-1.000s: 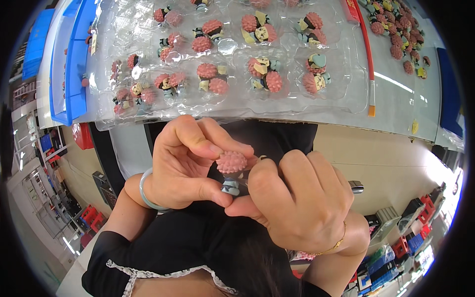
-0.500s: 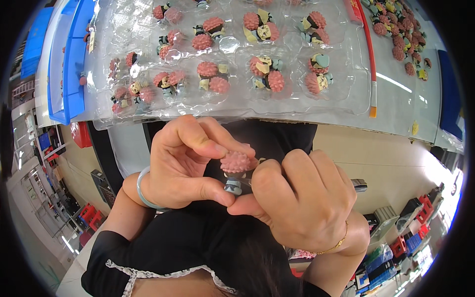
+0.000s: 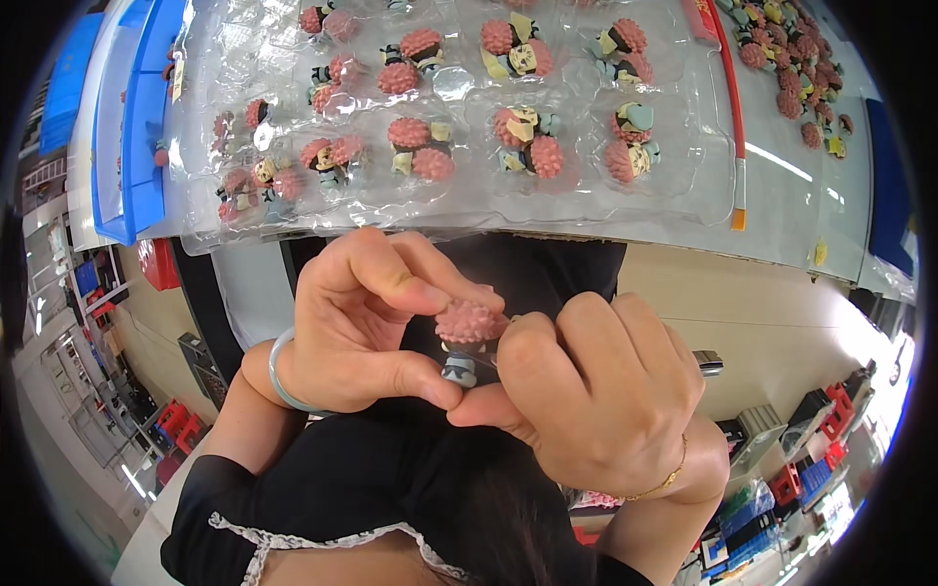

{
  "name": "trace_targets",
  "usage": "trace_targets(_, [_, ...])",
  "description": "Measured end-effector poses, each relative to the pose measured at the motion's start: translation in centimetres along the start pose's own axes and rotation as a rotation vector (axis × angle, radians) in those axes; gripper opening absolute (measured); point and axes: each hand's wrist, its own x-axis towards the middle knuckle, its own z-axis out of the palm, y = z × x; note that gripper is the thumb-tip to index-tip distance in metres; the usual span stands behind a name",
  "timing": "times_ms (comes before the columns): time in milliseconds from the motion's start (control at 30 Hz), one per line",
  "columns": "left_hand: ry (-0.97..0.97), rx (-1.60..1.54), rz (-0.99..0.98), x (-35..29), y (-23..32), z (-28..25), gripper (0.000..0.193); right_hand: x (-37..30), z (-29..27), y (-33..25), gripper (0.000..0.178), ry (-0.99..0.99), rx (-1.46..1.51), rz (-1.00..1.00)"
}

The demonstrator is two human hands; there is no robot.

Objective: The recorder is painting and assembling small decorative figurines at a studio workbench.

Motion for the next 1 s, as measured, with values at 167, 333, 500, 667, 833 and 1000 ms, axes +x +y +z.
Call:
trace_targets(167, [-0.004, 0.023, 0.013, 0.04, 0.03, -0.02, 0.044, -0.07, 0.02, 0.02, 0.048, -0.004, 0.007, -0.003])
trace_targets(333, [0.004, 0.039, 0.027, -0.02, -0.04, -0.03, 0.044, -0.05, 0.13, 0.07, 0.047, 0.01, 0.024, 0.003])
trace_targets(500, [-0.008, 0.046, 0.027, 0.03, 0.07, 0.0, 0.045, -0.18, 0.36, 0.23, 0.047, 0.041, 0.058, -0.005])
trace_targets(667, [0.002, 0.062, 0.036, -0.04, 0.02, 0.01, 0.045, -0.14, 0.44, 0.15, 0.047, 0.041, 0.045, 0.011])
trace_targets(833, [-0.015, 0.11, 0.046, 0.05, 0.14, -0.01, 0.045, -0.15, 0.2, 0.08, 0.047, 0.009, 0.032, 0.006])
trace_targets(1000, [0.005, 0.101, 0.05, 0.09, 0.12, 0.09, 0.045, -0.09, 0.38, 0.1, 0.047, 0.018, 0.048, 0.013])
